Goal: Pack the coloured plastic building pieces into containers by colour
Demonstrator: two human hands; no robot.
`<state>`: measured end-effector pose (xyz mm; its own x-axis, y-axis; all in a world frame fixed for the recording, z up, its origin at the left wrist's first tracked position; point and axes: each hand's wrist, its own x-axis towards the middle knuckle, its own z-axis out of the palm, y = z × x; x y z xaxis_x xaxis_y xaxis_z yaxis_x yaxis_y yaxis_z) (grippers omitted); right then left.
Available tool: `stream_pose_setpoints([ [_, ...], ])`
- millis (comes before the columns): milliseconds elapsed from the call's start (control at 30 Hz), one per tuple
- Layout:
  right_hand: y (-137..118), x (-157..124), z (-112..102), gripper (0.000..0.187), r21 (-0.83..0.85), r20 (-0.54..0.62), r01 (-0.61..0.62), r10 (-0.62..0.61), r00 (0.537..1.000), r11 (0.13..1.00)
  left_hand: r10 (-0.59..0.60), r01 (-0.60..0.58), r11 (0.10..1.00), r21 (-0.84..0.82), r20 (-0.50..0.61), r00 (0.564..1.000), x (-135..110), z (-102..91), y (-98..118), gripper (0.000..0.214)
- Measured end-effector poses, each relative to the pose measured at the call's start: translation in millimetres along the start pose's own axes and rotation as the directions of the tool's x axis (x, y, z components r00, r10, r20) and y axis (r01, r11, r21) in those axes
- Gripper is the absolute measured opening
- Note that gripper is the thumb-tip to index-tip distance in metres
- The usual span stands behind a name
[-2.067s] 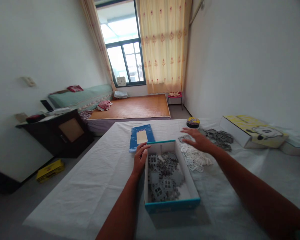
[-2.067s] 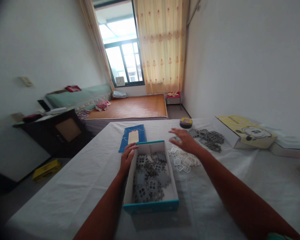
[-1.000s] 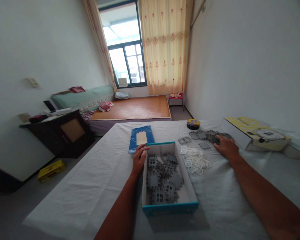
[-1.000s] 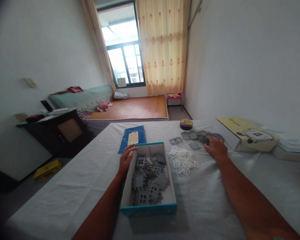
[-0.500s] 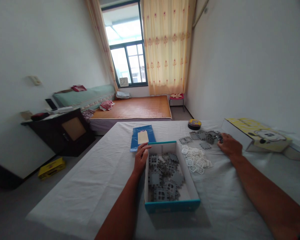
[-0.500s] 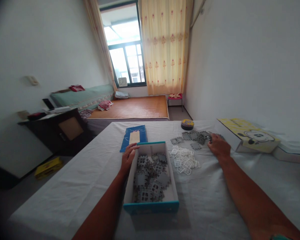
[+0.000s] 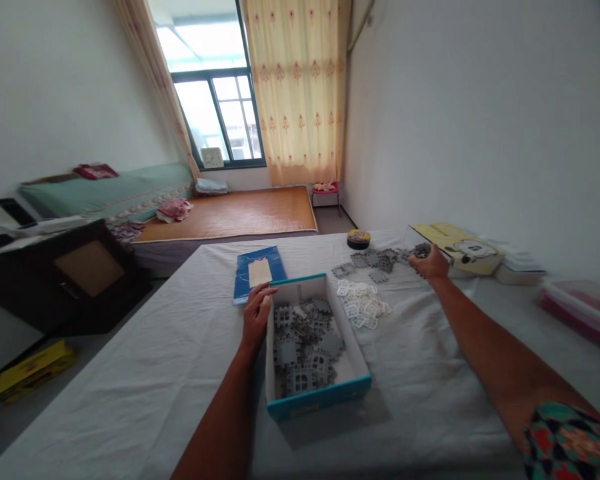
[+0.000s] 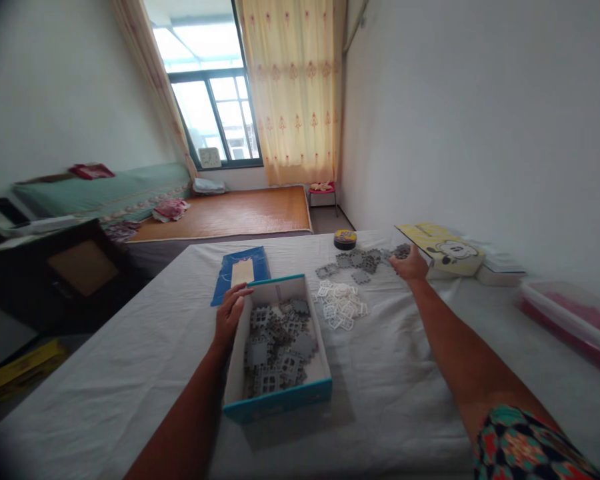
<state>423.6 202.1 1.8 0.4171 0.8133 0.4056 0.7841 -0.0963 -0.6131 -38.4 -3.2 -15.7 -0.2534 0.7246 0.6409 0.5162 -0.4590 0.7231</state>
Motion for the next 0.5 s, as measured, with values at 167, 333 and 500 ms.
stream_pose_setpoints([
  [167, -100.3, -58.9, -38.6, 0.045, 0.552, 0.085, 0.187, -0.278, 0.957, 0.812, -0.011, 0.011, 1.000, 0.004, -0.001, 1.000, 0.5, 0.5, 0.8, 0.032],
  [333, -196.4, -168.2, -60.4, 0.052, 0.757, 0.266, 0.390, -0.793, 0.548, 0.524, -0.027, 0.027, 1.000, 0.002, -0.004, 1.000, 0.4, 0.2, 2.2, 0.034],
  [500, -210.7, -227.5, -34.1, 0.088, 0.729, 0.396, 0.540, -0.902, 0.169, 0.421, -0.039, 0.039, 0.999, 0.003, 0.011, 0.999, -0.6, -0.7, 1.6, 0.035],
])
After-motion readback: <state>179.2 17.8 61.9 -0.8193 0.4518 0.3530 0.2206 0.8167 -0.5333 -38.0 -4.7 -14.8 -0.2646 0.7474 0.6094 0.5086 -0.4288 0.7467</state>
